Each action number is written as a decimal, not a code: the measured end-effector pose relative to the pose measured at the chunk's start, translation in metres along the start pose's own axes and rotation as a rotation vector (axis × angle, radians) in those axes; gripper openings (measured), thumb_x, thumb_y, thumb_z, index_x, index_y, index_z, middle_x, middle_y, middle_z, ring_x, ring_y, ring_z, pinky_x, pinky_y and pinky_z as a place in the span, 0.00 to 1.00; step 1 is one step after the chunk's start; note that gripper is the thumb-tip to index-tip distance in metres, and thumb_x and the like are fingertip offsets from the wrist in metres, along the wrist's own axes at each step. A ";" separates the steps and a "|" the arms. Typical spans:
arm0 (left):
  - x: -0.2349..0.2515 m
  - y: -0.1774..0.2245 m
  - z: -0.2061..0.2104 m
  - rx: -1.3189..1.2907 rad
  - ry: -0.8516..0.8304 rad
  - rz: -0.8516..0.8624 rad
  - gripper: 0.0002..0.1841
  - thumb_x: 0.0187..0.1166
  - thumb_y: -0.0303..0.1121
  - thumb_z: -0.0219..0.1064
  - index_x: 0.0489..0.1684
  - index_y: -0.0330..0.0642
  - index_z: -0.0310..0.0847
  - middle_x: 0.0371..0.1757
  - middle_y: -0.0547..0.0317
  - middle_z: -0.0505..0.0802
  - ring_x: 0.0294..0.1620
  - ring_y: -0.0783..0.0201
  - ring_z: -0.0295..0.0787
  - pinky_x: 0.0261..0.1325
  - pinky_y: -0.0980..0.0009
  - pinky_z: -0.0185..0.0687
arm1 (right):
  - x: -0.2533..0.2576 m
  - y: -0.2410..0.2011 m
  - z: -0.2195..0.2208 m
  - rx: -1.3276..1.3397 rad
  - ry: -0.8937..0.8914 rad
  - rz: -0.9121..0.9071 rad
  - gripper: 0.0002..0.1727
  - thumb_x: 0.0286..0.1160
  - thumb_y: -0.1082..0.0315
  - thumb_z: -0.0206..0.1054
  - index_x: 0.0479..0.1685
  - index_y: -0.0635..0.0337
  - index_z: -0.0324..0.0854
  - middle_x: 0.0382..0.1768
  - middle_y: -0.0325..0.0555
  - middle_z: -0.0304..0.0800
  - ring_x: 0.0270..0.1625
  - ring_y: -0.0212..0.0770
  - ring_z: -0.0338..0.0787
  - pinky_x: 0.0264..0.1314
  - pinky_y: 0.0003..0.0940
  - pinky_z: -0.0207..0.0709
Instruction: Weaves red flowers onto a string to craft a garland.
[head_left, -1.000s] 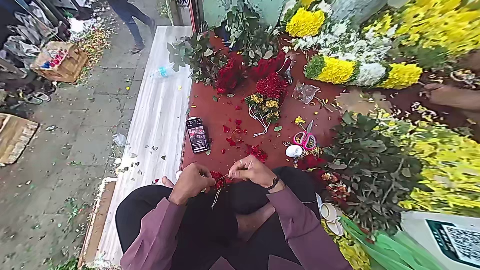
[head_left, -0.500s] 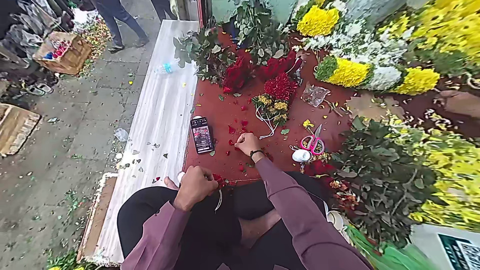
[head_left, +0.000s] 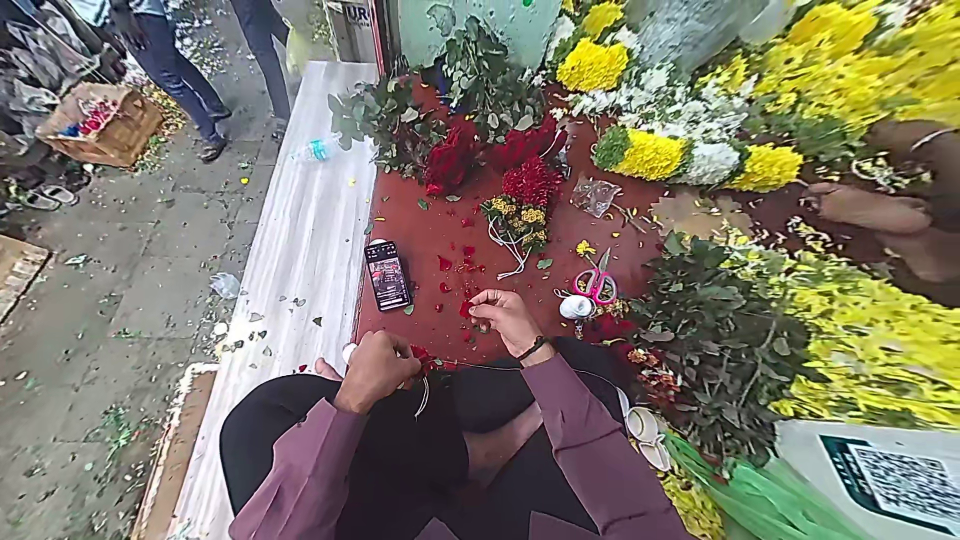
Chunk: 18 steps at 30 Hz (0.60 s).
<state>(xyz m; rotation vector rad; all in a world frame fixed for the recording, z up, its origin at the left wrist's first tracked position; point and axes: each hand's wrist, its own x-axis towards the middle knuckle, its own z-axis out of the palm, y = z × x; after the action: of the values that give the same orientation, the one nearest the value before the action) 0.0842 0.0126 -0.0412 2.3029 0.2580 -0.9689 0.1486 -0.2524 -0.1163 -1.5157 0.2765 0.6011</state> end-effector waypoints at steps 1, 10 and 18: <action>0.001 0.000 0.001 0.004 -0.002 0.001 0.11 0.61 0.48 0.78 0.31 0.54 0.94 0.31 0.59 0.92 0.38 0.54 0.89 0.44 0.41 0.82 | -0.001 0.002 0.000 0.004 0.006 -0.025 0.06 0.69 0.74 0.74 0.41 0.66 0.89 0.34 0.51 0.92 0.27 0.38 0.85 0.31 0.31 0.80; 0.005 -0.002 0.004 0.018 -0.021 -0.007 0.12 0.61 0.49 0.78 0.30 0.53 0.93 0.30 0.59 0.92 0.37 0.53 0.89 0.42 0.40 0.82 | 0.003 0.002 0.002 0.051 -0.052 -0.111 0.08 0.79 0.74 0.65 0.48 0.64 0.89 0.36 0.53 0.90 0.30 0.40 0.86 0.33 0.33 0.83; 0.006 -0.005 0.005 0.006 -0.010 -0.003 0.11 0.61 0.48 0.78 0.29 0.52 0.93 0.28 0.60 0.91 0.33 0.56 0.88 0.40 0.42 0.82 | 0.001 0.002 0.003 -0.011 -0.028 -0.140 0.08 0.77 0.75 0.66 0.42 0.65 0.93 0.35 0.52 0.94 0.29 0.40 0.89 0.34 0.33 0.85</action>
<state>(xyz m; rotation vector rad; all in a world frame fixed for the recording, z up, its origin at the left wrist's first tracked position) 0.0834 0.0132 -0.0502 2.3029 0.2547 -0.9828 0.1477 -0.2496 -0.1180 -1.5222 0.1446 0.5131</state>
